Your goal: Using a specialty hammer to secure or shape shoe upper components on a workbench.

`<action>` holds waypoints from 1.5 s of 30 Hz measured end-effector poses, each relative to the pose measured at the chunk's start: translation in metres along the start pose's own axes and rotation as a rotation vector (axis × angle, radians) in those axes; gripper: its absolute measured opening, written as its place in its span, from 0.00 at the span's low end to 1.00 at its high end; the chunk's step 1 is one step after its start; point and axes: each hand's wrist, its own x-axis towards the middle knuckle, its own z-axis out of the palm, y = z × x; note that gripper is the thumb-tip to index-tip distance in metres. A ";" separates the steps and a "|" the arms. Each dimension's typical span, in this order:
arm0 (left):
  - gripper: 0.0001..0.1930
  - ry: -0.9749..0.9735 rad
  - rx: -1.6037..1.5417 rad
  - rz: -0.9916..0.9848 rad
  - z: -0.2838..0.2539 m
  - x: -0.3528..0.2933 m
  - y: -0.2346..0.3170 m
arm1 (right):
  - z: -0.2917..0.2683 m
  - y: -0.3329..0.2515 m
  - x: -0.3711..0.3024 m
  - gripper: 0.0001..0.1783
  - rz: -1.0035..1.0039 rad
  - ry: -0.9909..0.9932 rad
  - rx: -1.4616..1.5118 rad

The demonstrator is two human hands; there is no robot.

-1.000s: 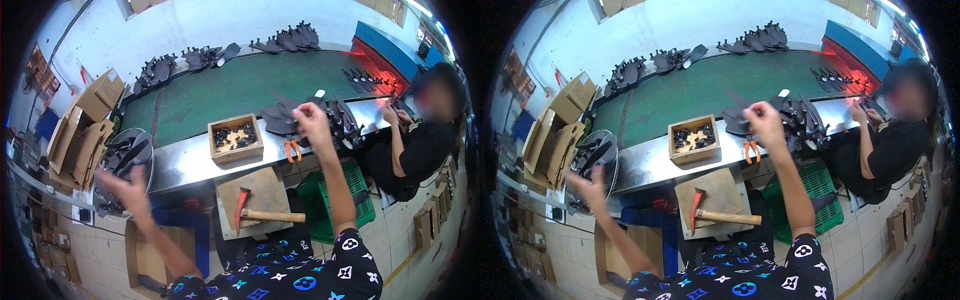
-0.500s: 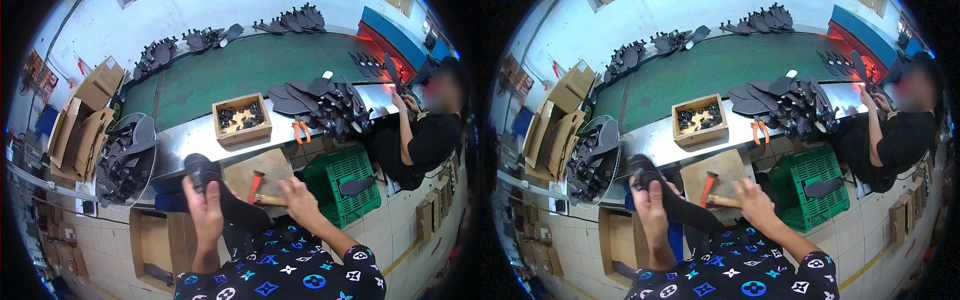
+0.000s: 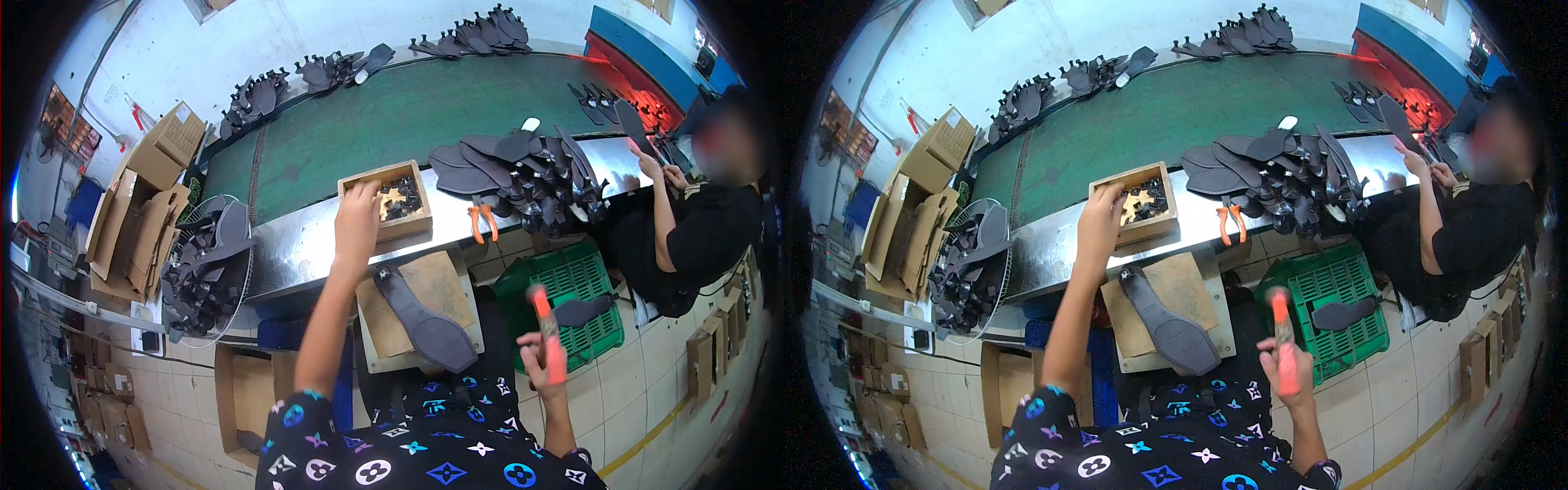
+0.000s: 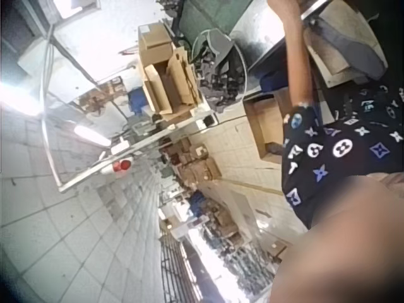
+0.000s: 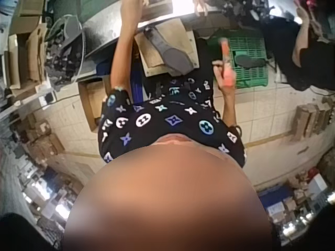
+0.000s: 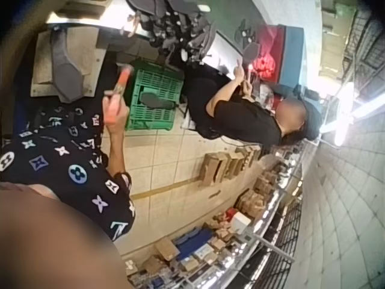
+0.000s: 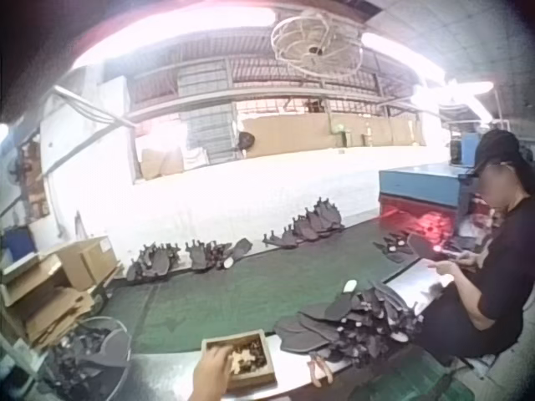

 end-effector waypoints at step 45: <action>0.15 -0.075 -0.659 -0.529 -0.008 -0.128 0.038 | 0.143 -0.061 0.174 0.11 -0.356 -0.480 -0.100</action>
